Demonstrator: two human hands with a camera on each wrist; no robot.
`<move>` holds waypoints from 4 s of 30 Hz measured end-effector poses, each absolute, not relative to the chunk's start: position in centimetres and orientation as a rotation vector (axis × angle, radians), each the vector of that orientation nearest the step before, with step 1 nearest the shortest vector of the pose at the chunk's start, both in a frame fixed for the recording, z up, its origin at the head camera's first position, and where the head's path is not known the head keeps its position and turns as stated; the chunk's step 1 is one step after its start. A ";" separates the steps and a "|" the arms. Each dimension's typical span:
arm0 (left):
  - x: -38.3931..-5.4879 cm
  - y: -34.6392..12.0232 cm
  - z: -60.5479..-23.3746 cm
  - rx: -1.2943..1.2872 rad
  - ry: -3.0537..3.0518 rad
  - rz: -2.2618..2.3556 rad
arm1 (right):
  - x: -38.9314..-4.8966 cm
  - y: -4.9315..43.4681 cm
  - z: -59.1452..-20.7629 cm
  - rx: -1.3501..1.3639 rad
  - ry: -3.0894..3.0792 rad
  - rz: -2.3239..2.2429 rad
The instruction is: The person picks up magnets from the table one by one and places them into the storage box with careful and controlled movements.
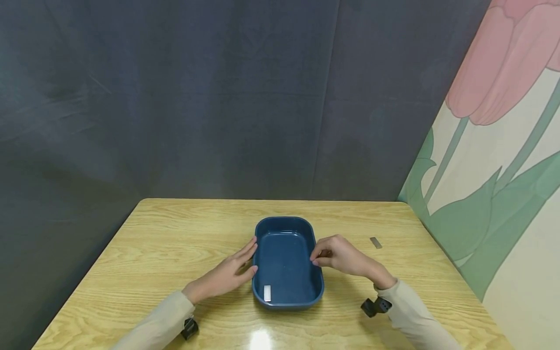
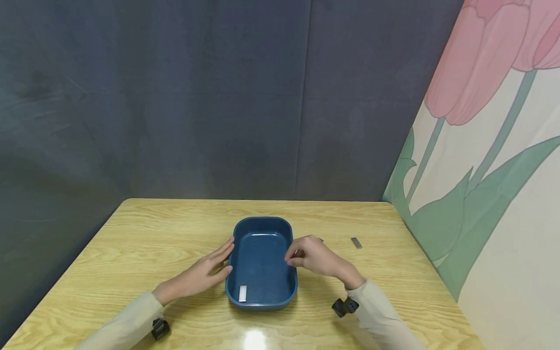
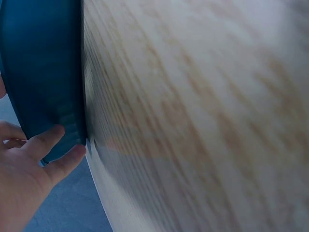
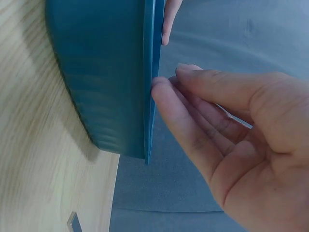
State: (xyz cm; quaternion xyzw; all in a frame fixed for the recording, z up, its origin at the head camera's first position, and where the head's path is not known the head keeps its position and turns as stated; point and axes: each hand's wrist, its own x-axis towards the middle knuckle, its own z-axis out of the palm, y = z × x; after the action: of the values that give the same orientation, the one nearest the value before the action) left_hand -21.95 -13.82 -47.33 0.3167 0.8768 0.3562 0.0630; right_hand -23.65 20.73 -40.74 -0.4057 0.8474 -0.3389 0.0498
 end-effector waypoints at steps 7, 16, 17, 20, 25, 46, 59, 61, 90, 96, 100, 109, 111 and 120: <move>-22.0 -13.8 -47.4 0.970 2.663 1.065 | -23.7 21.3 -40.6 -1.221 2.607 -1.016; -22.1 -13.8 -47.4 0.969 2.667 1.058 | -23.7 22.4 -40.7 -1.179 2.625 -1.036; -22.1 -13.8 -47.4 0.970 2.666 1.058 | -23.7 22.5 -40.8 -1.180 2.626 -1.038; -22.1 -13.8 -47.5 0.971 2.667 1.061 | -23.8 22.9 -40.8 -1.180 2.635 -1.033; -22.1 -13.8 -47.5 0.969 2.655 1.069 | -23.9 23.5 -41.0 -1.161 2.651 -1.028; -22.2 -13.8 -47.8 0.963 2.663 1.055 | -25.1 25.7 -41.8 -1.102 2.649 -1.011; -22.2 -13.8 -47.7 0.973 2.671 1.052 | -25.3 26.5 -41.9 -1.084 2.702 -0.951; -22.2 -13.8 -47.7 0.976 2.668 1.055 | -25.3 26.7 -42.0 -1.091 2.719 -0.933; -22.0 -13.8 -47.5 0.970 2.672 1.051 | -26.0 28.6 -43.1 -1.135 2.763 -0.840; -22.0 -13.8 -47.5 0.974 2.662 1.059 | -26.0 29.0 -43.0 -1.097 2.752 -0.823; -22.0 -13.8 -47.4 0.971 2.659 1.063 | -26.1 29.3 -43.3 -1.082 2.748 -0.807; -22.1 -13.8 -47.5 0.971 2.656 1.065 | -26.1 29.9 -43.7 -1.106 2.715 -0.793; -22.1 -13.8 -47.6 0.971 2.653 1.068 | -26.1 30.0 -43.7 -1.105 2.702 -0.800; -22.0 -13.8 -47.5 0.968 2.650 1.071 | -26.2 30.8 -44.3 -1.041 2.684 -0.820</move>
State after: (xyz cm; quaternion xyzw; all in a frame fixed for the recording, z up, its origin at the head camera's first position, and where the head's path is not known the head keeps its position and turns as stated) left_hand -22.02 -13.84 -47.50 0.3201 0.8765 0.3542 0.0619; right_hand -26.21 30.79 -44.29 -0.3467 0.8942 -0.2733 0.0743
